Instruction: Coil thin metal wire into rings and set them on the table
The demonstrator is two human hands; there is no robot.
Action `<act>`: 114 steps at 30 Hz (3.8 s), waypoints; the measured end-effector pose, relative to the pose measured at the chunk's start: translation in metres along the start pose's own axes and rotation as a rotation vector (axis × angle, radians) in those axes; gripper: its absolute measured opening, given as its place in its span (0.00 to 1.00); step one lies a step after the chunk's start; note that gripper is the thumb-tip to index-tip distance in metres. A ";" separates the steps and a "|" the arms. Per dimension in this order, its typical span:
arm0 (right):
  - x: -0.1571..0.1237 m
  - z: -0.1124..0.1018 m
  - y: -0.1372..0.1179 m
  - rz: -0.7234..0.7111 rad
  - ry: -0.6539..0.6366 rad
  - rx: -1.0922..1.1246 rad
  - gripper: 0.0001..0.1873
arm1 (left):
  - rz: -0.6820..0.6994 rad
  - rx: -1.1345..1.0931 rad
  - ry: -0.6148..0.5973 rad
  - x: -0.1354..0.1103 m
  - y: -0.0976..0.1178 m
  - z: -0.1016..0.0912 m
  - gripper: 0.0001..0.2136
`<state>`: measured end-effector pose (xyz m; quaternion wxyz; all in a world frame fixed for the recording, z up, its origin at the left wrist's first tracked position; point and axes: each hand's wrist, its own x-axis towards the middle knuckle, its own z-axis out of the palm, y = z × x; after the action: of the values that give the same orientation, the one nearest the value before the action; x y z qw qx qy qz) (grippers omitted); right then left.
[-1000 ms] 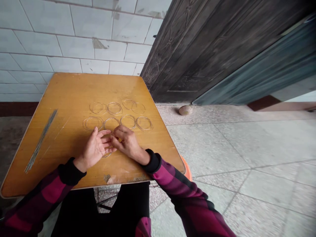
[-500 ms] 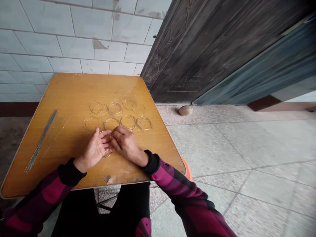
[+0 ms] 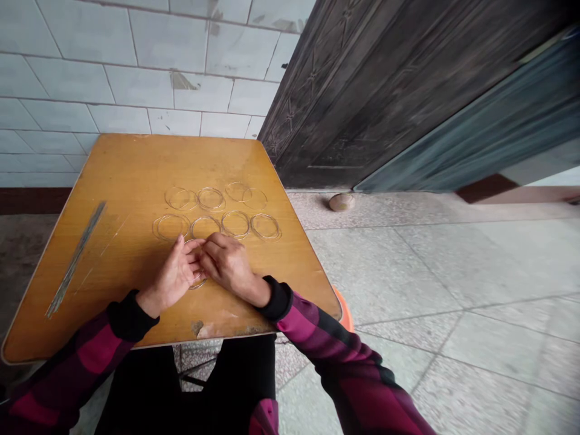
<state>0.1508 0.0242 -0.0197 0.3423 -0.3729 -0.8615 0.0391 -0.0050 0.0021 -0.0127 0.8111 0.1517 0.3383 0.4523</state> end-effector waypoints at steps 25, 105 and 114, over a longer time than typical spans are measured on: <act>0.005 -0.024 0.016 0.213 -0.073 0.114 0.12 | -0.046 -0.065 -0.122 -0.004 0.008 -0.001 0.25; 0.002 -0.030 0.015 -0.132 -0.036 0.203 0.16 | -0.027 0.079 -0.252 0.001 0.012 -0.016 0.04; -0.004 -0.004 0.012 -0.073 -0.127 0.183 0.54 | 0.075 0.041 -0.210 0.006 0.008 -0.020 0.05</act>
<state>0.1630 0.0293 -0.0230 0.3207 -0.3051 -0.8874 0.1286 -0.0218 0.0100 -0.0254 0.8212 0.2274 0.2550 0.4570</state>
